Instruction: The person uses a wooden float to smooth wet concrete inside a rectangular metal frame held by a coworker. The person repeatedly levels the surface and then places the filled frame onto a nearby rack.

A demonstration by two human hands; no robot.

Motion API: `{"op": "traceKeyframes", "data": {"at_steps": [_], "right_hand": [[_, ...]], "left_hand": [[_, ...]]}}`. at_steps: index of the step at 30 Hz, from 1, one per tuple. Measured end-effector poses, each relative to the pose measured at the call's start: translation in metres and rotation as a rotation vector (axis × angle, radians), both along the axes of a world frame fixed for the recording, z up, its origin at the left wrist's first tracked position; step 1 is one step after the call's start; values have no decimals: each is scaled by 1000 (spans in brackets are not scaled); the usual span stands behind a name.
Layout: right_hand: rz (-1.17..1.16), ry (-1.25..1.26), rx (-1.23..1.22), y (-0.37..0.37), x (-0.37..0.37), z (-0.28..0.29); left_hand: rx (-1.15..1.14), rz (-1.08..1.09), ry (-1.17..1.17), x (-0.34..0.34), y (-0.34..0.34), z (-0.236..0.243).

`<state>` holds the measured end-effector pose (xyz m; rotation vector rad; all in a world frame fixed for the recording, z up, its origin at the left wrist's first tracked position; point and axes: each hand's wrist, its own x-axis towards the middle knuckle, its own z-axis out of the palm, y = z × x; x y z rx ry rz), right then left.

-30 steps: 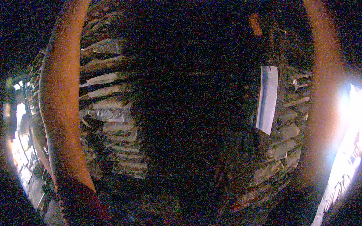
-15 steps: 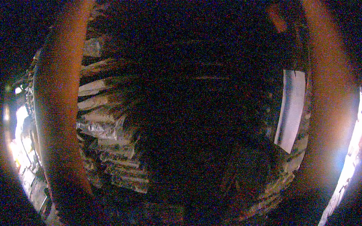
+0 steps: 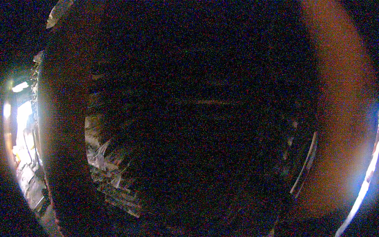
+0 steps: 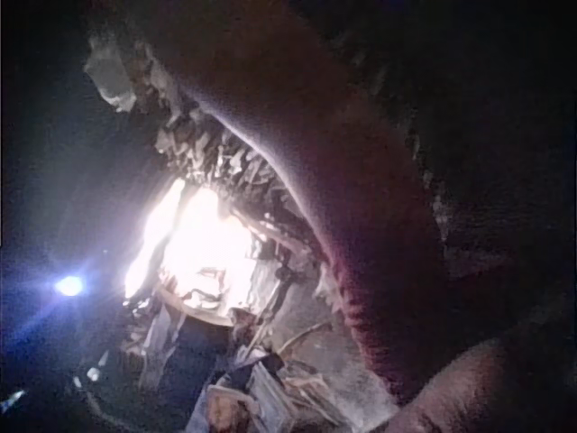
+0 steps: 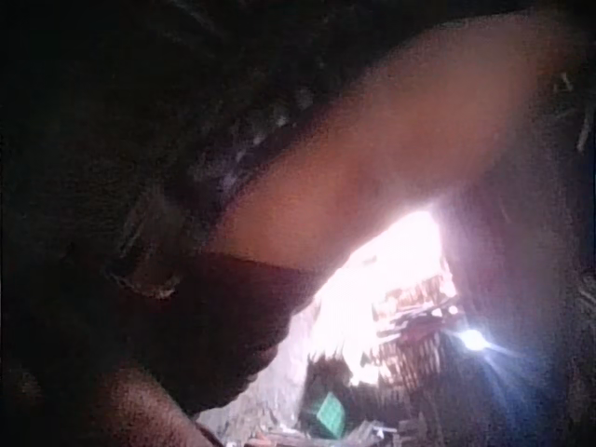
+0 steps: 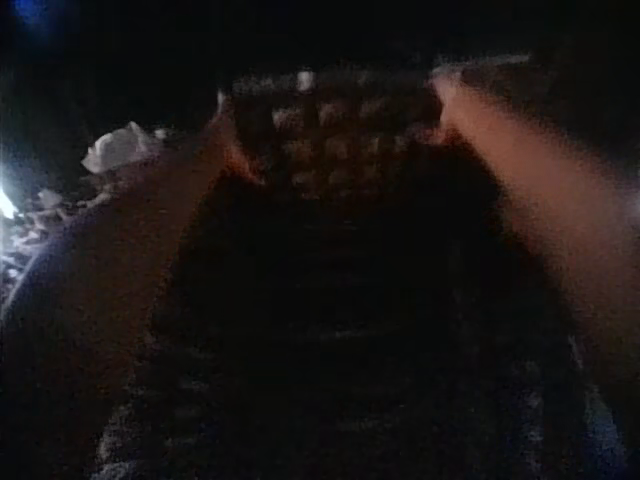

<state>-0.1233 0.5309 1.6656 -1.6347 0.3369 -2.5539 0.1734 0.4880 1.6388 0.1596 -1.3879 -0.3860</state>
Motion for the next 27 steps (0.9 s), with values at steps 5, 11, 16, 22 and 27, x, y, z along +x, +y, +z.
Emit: {"op": "traceKeyframes", "data": {"at_steps": [5, 11, 16, 22, 27], "right_hand": [[-44, 45, 41, -9, -27, 5], [-103, 104, 93, -10, -64, -4], [-134, 141, 114, -17, -86, -11], [-179, 180, 127, -19, -111, -15], [-247, 222, 162, -16, -127, -21]], "left_hand": [[4, 143, -58, -29, -8, -2], [33, 283, -106, -61, -9, -12], [42, 378, -146, -80, -13, -17], [44, 489, -181, -100, -12, -19], [78, 591, -224, -103, -7, -20]]}}
